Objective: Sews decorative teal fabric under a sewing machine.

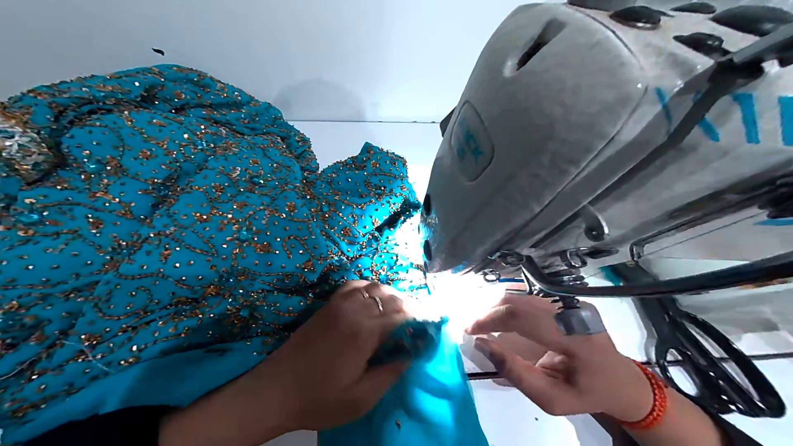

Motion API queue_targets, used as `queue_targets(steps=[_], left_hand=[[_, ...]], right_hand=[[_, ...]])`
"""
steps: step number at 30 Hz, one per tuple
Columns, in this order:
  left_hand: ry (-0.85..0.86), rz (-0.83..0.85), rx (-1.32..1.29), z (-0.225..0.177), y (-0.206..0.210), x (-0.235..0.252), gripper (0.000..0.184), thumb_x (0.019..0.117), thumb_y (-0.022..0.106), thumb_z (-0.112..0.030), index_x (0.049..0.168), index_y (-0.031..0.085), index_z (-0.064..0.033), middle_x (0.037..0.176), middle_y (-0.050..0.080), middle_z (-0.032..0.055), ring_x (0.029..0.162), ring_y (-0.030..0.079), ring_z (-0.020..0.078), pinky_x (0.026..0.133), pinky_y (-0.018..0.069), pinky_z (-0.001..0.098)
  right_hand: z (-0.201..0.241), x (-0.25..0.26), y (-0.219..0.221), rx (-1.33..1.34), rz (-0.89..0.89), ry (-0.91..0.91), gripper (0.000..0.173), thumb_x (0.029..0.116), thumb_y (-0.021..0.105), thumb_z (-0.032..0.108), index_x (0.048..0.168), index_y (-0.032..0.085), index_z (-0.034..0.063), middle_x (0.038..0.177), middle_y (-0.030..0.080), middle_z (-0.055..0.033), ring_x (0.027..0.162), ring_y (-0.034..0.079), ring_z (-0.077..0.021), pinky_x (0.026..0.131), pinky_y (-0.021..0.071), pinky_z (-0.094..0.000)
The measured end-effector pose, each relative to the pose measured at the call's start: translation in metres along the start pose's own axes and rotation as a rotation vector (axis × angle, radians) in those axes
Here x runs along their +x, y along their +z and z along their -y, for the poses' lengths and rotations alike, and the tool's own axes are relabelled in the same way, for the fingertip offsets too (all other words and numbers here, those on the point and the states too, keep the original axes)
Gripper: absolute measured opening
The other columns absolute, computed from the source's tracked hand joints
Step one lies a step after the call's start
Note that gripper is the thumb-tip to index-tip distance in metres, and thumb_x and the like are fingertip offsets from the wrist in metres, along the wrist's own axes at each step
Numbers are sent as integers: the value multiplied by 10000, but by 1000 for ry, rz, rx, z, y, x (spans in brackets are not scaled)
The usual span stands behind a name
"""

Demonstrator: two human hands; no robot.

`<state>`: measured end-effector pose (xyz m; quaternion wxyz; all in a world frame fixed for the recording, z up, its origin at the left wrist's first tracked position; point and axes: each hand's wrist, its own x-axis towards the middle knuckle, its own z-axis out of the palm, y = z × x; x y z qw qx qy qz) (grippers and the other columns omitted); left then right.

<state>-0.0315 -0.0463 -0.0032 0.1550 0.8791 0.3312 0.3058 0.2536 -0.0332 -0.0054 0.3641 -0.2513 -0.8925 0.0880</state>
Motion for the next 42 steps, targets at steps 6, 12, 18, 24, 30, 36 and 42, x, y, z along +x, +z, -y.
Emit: queue_targets(steps=[6,12,18,24,30,36,42], left_hand=[[-453,-142,-664,-3,-11,3,147,1000,549,-312,971,674,-242,840,681,-160,822,651,-74,755,557,147],[2,36,-193,5,-5,-1,438,1056,393,-427,1177,689,-127,1157,698,-30,1167,596,44,1063,425,294],[329,128,231,3,3,1,483,1022,332,-362,1259,692,-144,1295,694,14,1257,595,192,1099,396,378],[284,175,254,1,3,1,461,1021,340,-370,1243,705,-198,1366,644,48,1305,560,233,1126,382,409],[282,169,220,3,3,2,432,1001,370,-342,1203,725,-200,1336,663,54,1274,598,218,1085,451,396],[265,178,216,5,2,4,426,977,393,-342,1225,723,-235,1349,662,53,1264,605,206,1051,470,377],[260,197,219,8,-1,6,404,975,403,-341,1172,738,-232,1355,654,45,1269,597,187,1064,460,367]], right_hand=[[4,2,5,51,143,-143,310,1065,473,289,1055,722,105,1105,756,-53,1091,686,-134,934,530,-269],[4,0,4,36,134,-159,302,1045,489,276,964,734,118,986,757,-39,993,694,-136,866,538,-274],[0,0,6,-93,97,19,260,1004,530,313,1107,721,170,996,736,-11,916,675,-96,778,536,-250],[0,3,8,-189,162,-30,342,1010,469,281,1144,756,148,1093,768,-35,965,708,-134,806,550,-301],[2,3,10,-217,145,-53,335,1007,451,223,1103,758,133,1051,770,-38,960,707,-132,819,547,-292],[2,3,10,-221,144,-52,340,1007,450,218,1142,751,138,1113,769,-43,1018,708,-139,856,542,-293],[3,3,12,-216,152,-31,341,1015,447,212,1170,744,145,1072,766,-34,958,704,-138,813,543,-302]])
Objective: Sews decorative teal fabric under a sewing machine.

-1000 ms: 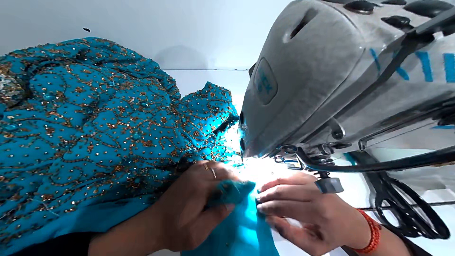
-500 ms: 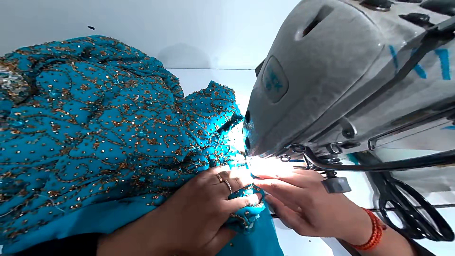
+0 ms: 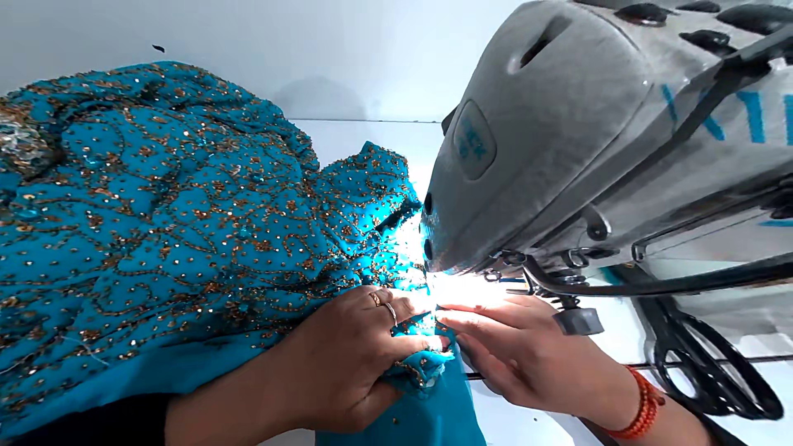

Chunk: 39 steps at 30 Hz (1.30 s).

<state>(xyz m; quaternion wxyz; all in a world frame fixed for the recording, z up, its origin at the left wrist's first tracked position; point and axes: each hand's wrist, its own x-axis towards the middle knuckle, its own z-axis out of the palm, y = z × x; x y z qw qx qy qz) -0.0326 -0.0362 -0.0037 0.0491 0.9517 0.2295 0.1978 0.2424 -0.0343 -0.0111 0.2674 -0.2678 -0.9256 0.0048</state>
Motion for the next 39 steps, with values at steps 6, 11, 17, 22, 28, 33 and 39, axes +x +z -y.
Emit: queue_targets(steps=[6,11,17,22,28,33,39], left_hand=[[-23,-1,3,2,-1,0,399,974,402,-343,1182,733,-263,1336,658,36,1253,605,183,1046,475,375],[-17,3,-10,3,-1,0,389,971,409,-333,1151,741,-239,1324,664,45,1258,603,196,1049,476,401],[-12,-12,-3,3,0,1,389,965,412,-305,1162,738,-226,1313,670,44,1277,596,199,1065,471,398],[-21,-26,-14,5,0,2,366,964,427,-305,1115,747,-209,1270,687,52,1257,611,204,1061,481,408],[-21,-25,-15,7,0,3,377,962,428,-309,1135,747,-207,1259,688,68,1246,620,212,1057,491,401],[-19,-28,-23,8,0,4,362,961,435,-302,1094,751,-186,1261,685,65,1246,614,203,1055,489,379],[-29,-25,-21,8,-1,4,367,964,433,-309,1113,748,-192,1265,685,73,1258,611,205,1063,483,382]], right_hand=[[2,1,0,-15,19,11,344,1028,446,234,1185,743,160,1059,764,-20,955,701,-140,816,541,-314],[1,1,0,-17,20,15,350,1038,435,233,1189,741,155,1087,765,-26,997,704,-147,839,544,-314],[2,2,1,-36,6,10,343,1035,439,231,1168,743,142,1050,761,-30,940,698,-145,788,535,-302],[3,2,2,-49,-8,16,361,1040,432,237,1191,747,146,1115,764,-23,1007,700,-147,849,540,-314],[2,1,3,-50,-7,26,365,1039,431,235,1206,744,149,1141,760,-29,1030,703,-160,845,550,-330],[3,2,3,-67,-1,30,367,1046,424,246,1207,738,147,1130,758,-33,1019,700,-168,831,544,-330],[4,3,3,-89,5,33,374,1049,416,251,1210,737,148,1112,759,-27,986,699,-163,812,541,-327]])
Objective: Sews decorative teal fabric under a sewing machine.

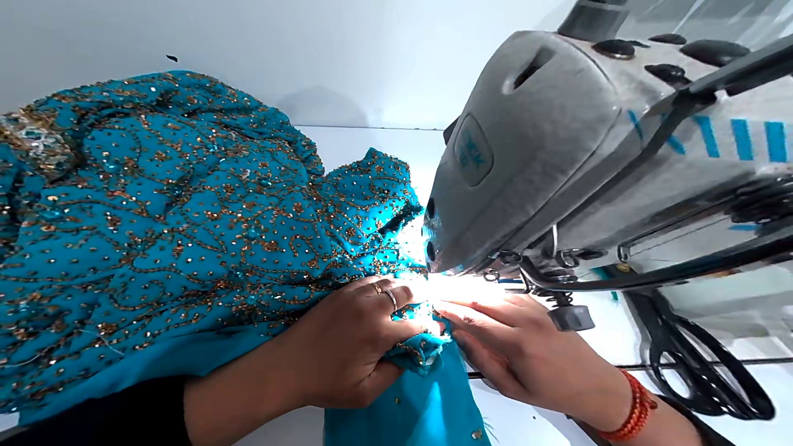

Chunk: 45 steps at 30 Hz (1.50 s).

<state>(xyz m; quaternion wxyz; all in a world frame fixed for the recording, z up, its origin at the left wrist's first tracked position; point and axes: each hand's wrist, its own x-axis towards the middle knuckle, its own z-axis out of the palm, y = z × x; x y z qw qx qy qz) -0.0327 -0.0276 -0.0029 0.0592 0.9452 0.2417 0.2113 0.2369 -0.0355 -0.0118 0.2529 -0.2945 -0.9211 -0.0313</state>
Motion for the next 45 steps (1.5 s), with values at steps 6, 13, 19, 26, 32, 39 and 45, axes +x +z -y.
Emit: queue_targets(steps=[6,13,19,26,32,39,45], left_hand=[[-22,0,-6,0,0,1,363,949,449,-301,1131,747,-205,1254,692,69,1225,630,207,1038,498,386],[-21,-5,4,-1,0,1,358,957,446,-303,1094,751,-176,1239,700,77,1237,627,209,1054,490,385],[-31,-29,0,-3,1,1,345,959,450,-303,1061,747,-161,1230,698,82,1228,631,205,1038,503,364],[-30,-22,-27,-3,2,0,344,969,445,-282,1067,744,-143,1224,705,65,1248,623,198,1058,495,361],[-10,-16,3,-2,2,0,368,972,434,-282,1113,744,-142,1321,684,63,1298,601,201,1091,470,365],[167,-216,155,-13,3,-3,304,1025,438,-227,1136,704,-130,1075,728,27,1043,653,191,962,477,335],[73,-209,268,-34,7,-1,256,1006,497,-272,1094,685,-121,1084,726,45,1028,665,215,915,500,333]], right_hand=[[-1,1,1,-8,-4,2,382,1047,410,255,1218,735,150,1122,758,-28,998,702,-163,814,547,-328],[-1,1,1,-25,-1,18,377,1044,418,264,1205,740,154,1104,759,-24,982,704,-171,795,550,-341],[-2,2,2,-50,-10,12,365,1031,431,250,1164,752,138,1025,759,-33,916,702,-179,752,548,-341],[-1,3,1,-66,-5,9,361,1029,427,242,1149,750,135,976,753,-25,866,692,-168,716,533,-328],[-3,0,0,-37,-21,32,363,1031,434,252,1128,769,150,1015,767,-23,889,706,-154,740,546,-331],[-7,-4,-2,214,-84,-7,248,1024,517,302,1116,692,152,979,724,-27,905,673,-115,784,542,-265],[-6,0,-4,189,-65,-199,222,1060,487,179,1024,692,104,934,740,-54,825,681,-147,710,526,-240]])
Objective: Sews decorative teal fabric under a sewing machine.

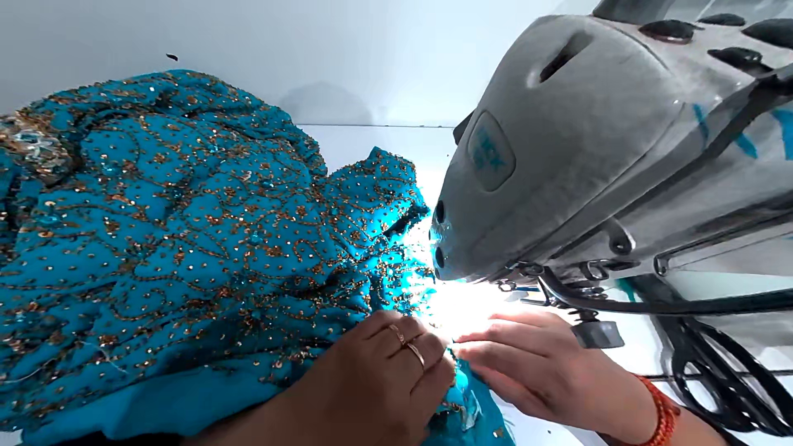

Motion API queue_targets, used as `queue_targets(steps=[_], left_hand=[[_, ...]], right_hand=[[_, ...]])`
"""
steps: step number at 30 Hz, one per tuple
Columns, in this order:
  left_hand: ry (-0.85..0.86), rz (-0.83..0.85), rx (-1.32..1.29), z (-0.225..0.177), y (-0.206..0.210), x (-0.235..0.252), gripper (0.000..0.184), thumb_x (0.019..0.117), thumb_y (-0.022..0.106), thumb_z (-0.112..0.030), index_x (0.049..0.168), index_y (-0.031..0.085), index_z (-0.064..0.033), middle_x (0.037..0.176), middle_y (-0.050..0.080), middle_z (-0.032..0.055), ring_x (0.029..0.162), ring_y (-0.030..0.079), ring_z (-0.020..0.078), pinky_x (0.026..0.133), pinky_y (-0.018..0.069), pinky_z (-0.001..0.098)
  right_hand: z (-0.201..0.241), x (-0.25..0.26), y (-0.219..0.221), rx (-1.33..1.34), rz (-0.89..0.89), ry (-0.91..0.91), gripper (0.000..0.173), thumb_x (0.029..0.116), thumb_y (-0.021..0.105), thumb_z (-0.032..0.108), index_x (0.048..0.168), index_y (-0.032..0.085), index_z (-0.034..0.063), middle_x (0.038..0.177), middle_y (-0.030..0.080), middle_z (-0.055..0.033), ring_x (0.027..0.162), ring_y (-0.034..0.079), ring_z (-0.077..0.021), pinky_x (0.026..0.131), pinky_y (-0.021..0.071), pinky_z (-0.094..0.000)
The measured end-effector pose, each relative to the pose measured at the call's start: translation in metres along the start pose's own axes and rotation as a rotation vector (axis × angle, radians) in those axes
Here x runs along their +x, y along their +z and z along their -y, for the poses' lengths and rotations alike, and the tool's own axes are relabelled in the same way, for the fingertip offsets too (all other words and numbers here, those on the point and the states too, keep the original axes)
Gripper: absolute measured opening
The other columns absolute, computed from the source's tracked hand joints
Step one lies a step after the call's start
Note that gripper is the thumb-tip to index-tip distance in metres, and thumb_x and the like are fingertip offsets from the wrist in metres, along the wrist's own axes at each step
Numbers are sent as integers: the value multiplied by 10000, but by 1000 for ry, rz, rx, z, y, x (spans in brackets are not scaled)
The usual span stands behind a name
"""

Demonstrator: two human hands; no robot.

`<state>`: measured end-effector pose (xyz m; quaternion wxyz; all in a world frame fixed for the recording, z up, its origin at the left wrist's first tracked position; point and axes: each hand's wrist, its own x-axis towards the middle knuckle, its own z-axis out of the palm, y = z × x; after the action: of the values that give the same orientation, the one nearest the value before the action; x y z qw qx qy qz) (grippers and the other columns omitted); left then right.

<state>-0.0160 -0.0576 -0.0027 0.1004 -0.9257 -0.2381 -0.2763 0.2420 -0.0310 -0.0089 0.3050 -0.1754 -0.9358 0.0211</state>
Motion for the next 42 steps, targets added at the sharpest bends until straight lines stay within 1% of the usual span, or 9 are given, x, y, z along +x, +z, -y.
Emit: queue_targets(steps=[5,9,12,15,20,26,30,34,42], left_hand=[[-100,168,-28,-5,4,-1,532,900,561,-433,1272,677,-71,1241,715,94,1226,652,267,1056,493,412],[-139,187,-88,-2,6,-3,540,919,534,-417,1324,650,-79,1283,686,99,1221,645,262,1050,498,412],[-165,192,-133,-2,6,-3,551,929,534,-414,1364,622,-89,1312,665,105,1258,618,265,1061,488,414],[-194,225,-165,-2,4,1,542,925,563,-427,1326,643,-72,1317,656,116,1280,603,271,1069,487,422],[-203,278,-192,-1,2,-1,538,925,562,-426,1354,646,-113,1334,647,88,1319,563,255,1094,453,424],[-162,270,-217,7,2,0,538,906,573,-411,1364,639,-136,1315,656,90,1309,570,257,1098,449,419],[-103,293,-228,19,1,-2,548,897,573,-420,1385,625,-176,1341,641,84,1317,564,253,1090,453,429],[-89,303,-226,22,2,-3,548,909,557,-437,1393,621,-188,1348,637,78,1331,553,251,1107,443,428],[-81,304,-212,22,2,-2,553,900,532,-439,1388,632,-199,1340,643,101,1307,574,250,1090,454,419]], right_hand=[[2,1,-1,-50,-8,-33,239,1043,463,183,1003,689,118,947,734,-49,809,664,-169,695,516,-266],[3,1,-2,-34,5,-31,226,1049,449,179,1005,661,114,1022,728,-57,1004,683,-175,852,538,-271],[2,1,-1,-44,13,-39,228,1050,441,180,997,650,109,999,719,-62,991,683,-162,862,533,-259],[1,-2,-3,-93,19,-25,245,1047,440,218,980,658,129,949,716,-45,912,680,-152,798,530,-271],[3,-3,-3,-33,22,67,307,1045,444,311,949,693,157,944,735,-4,931,682,-114,791,529,-265],[2,0,-2,-58,52,188,352,1041,419,394,1179,681,203,1012,730,10,912,672,-92,766,525,-281],[3,2,0,-103,68,176,325,1045,418,351,1151,689,205,989,725,20,921,669,-92,764,521,-274],[4,4,2,-133,25,176,304,1038,431,312,1062,705,182,858,700,27,776,644,-86,662,493,-263],[8,5,2,-170,12,201,295,1037,434,305,1014,704,189,725,631,55,649,570,-64,600,441,-243]])
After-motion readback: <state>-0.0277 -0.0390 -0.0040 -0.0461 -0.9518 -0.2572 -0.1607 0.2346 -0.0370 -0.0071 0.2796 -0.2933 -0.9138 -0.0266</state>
